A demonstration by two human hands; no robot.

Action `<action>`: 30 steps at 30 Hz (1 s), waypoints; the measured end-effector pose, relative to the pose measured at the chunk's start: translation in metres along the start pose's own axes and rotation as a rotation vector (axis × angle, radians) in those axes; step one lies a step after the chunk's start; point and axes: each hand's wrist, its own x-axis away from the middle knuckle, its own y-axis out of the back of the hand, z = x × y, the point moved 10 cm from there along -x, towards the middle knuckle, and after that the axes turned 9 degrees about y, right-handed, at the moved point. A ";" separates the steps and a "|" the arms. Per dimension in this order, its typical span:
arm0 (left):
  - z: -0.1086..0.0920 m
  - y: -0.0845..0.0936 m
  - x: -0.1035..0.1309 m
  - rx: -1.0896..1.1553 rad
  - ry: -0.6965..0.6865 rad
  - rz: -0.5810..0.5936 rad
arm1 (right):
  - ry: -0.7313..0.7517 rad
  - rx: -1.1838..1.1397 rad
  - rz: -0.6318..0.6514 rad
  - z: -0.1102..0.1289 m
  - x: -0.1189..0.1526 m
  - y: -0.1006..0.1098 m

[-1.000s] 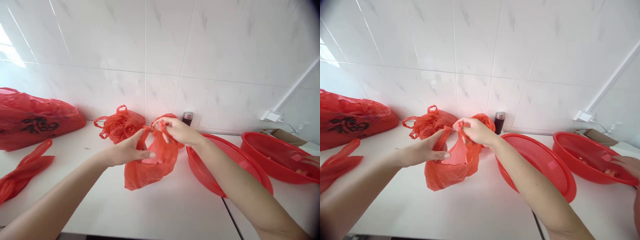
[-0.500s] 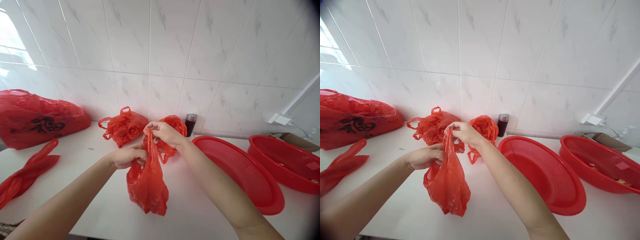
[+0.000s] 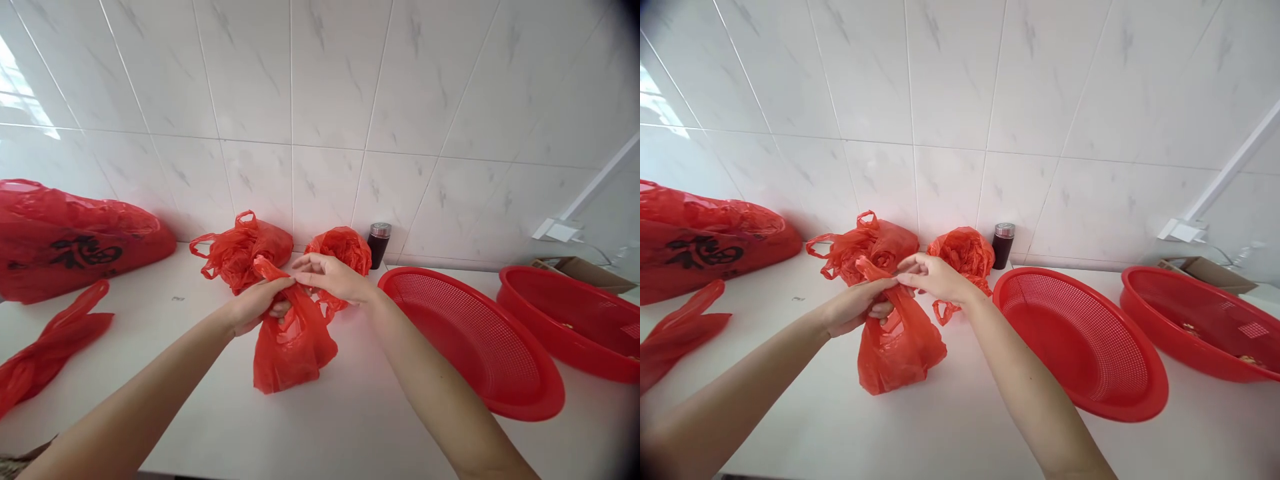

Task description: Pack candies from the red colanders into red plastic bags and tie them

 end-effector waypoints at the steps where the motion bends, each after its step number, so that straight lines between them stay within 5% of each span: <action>1: 0.000 0.005 -0.001 0.005 -0.012 -0.020 | -0.010 0.031 -0.020 -0.003 0.005 0.003; 6: -0.009 0.021 0.001 0.092 -0.103 -0.066 | 0.170 0.294 -0.298 0.034 0.041 0.007; 9: -0.016 0.016 0.006 0.004 -0.132 -0.025 | 0.251 0.409 -0.102 0.049 0.053 -0.027; 11: -0.019 0.013 0.010 -0.144 -0.162 -0.040 | 0.288 0.398 -0.082 0.050 0.055 -0.032; 14: -0.022 0.007 0.014 -0.363 -0.227 -0.089 | 0.300 0.256 -0.288 0.035 0.048 -0.009; 17: -0.026 -0.008 0.017 -0.664 -0.358 -0.137 | 0.177 0.129 -0.300 -0.003 0.033 -0.009; 21: -0.033 -0.012 0.022 -1.030 -0.471 -0.445 | 0.114 0.019 -0.372 -0.034 0.031 -0.016; 25: -0.039 -0.011 0.034 -1.036 -0.604 -0.648 | 0.117 -0.272 -0.329 -0.041 0.036 -0.029; 30: -0.023 -0.006 0.034 -0.874 -0.628 -0.578 | 0.032 -0.345 -0.199 -0.043 0.044 -0.037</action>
